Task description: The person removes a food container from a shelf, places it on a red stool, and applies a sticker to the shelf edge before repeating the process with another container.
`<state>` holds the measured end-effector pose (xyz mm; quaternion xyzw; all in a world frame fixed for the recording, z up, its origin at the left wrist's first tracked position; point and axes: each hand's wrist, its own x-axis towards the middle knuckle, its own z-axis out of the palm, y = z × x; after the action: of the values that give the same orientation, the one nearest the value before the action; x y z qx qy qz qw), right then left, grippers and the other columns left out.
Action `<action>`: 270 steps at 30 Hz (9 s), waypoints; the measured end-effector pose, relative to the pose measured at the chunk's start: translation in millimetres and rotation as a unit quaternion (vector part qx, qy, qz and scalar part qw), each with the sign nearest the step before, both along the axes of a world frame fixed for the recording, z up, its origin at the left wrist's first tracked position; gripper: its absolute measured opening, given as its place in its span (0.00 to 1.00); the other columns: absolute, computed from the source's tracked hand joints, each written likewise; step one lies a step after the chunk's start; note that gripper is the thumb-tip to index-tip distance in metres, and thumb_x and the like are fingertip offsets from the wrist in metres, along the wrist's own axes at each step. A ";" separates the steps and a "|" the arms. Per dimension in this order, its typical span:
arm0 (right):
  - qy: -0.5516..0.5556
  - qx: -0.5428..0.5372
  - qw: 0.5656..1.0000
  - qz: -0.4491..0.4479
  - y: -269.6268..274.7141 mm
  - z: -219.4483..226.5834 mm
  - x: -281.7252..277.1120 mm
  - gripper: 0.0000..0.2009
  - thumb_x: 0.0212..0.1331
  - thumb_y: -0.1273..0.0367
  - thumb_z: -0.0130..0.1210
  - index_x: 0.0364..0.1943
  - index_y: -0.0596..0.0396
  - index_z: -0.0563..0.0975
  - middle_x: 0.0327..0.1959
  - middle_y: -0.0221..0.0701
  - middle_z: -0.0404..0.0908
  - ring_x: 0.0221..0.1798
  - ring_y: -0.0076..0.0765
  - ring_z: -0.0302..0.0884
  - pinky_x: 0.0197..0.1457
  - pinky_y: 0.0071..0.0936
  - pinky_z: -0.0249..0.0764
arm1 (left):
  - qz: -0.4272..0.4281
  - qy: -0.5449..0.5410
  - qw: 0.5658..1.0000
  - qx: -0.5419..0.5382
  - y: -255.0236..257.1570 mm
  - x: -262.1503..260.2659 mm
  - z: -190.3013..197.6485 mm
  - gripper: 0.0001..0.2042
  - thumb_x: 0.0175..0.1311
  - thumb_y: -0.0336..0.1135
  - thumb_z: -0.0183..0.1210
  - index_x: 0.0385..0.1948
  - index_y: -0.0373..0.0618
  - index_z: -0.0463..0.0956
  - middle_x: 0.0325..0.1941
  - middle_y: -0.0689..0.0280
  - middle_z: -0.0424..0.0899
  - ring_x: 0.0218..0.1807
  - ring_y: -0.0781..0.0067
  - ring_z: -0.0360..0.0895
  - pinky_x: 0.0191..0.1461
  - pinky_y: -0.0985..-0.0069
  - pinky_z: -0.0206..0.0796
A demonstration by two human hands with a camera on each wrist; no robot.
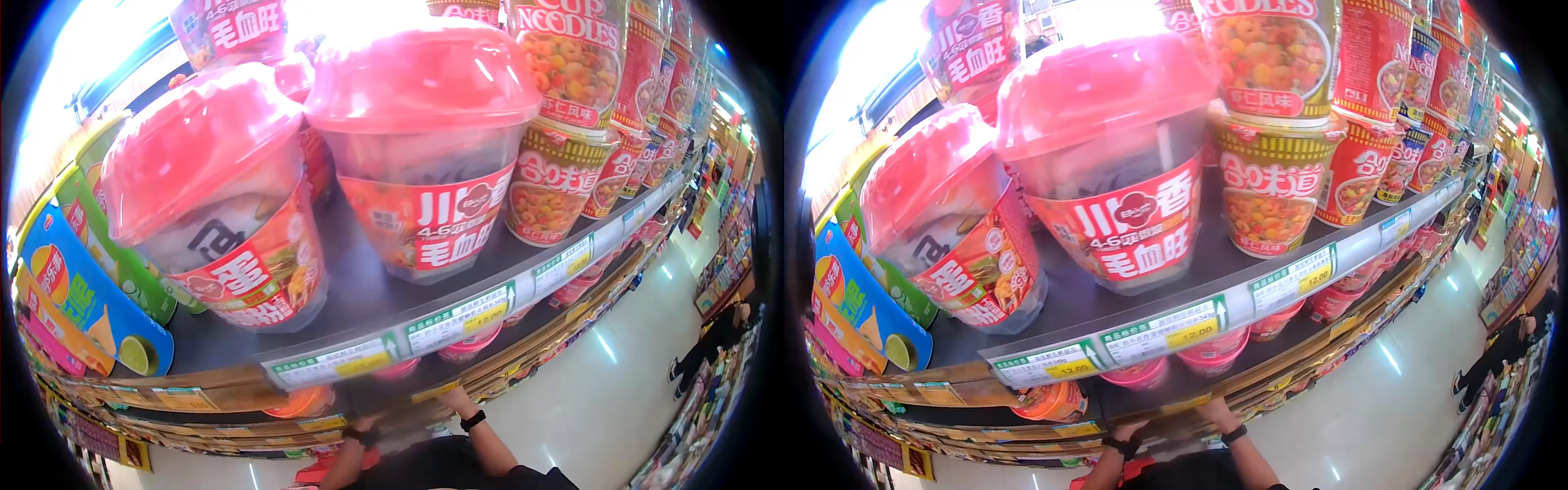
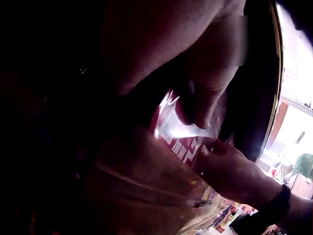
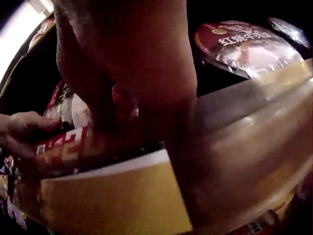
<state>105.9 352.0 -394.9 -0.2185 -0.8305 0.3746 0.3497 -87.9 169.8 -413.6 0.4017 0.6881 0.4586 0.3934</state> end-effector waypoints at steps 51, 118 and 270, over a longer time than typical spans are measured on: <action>-0.124 0.064 0.899 0.414 -222.1 35.9 -88.5 0.31 0.54 0.66 0.59 0.64 0.57 0.64 0.68 0.50 0.59 0.69 0.59 0.57 0.71 0.49 0.55 | 0.376 0.007 0.923 0.079 -216.0 27.0 52.7 0.25 0.67 0.36 0.58 0.62 0.38 0.62 0.52 0.61 0.77 0.53 0.71 0.76 0.52 0.73 0.72; -0.203 -0.089 0.905 0.363 -291.6 57.2 -130.3 0.27 0.50 0.70 0.61 0.56 0.61 0.66 0.53 0.51 0.71 0.58 0.56 0.69 0.61 0.42 0.66 | 0.270 -0.026 0.960 -0.074 -406.9 42.1 63.8 0.15 0.63 0.36 0.62 0.45 0.35 0.75 0.36 0.62 0.83 0.39 0.72 0.80 0.41 0.74 0.71; -0.224 -0.081 0.842 0.484 -386.1 -203.5 -178.3 0.16 0.48 0.64 0.66 0.35 0.56 0.74 0.33 0.41 0.78 0.42 0.45 0.77 0.45 0.38 0.71 | 0.734 -0.082 0.674 0.002 -458.6 77.1 -113.6 0.19 0.70 0.46 0.54 0.25 0.37 0.75 0.22 0.70 0.75 0.27 0.82 0.68 0.30 0.78 0.61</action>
<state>-72.4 -34.1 -598.4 0.1058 -0.8531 0.5029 -0.0904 -10.9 -288.8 -527.2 -0.2709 0.7259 0.6320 -0.0158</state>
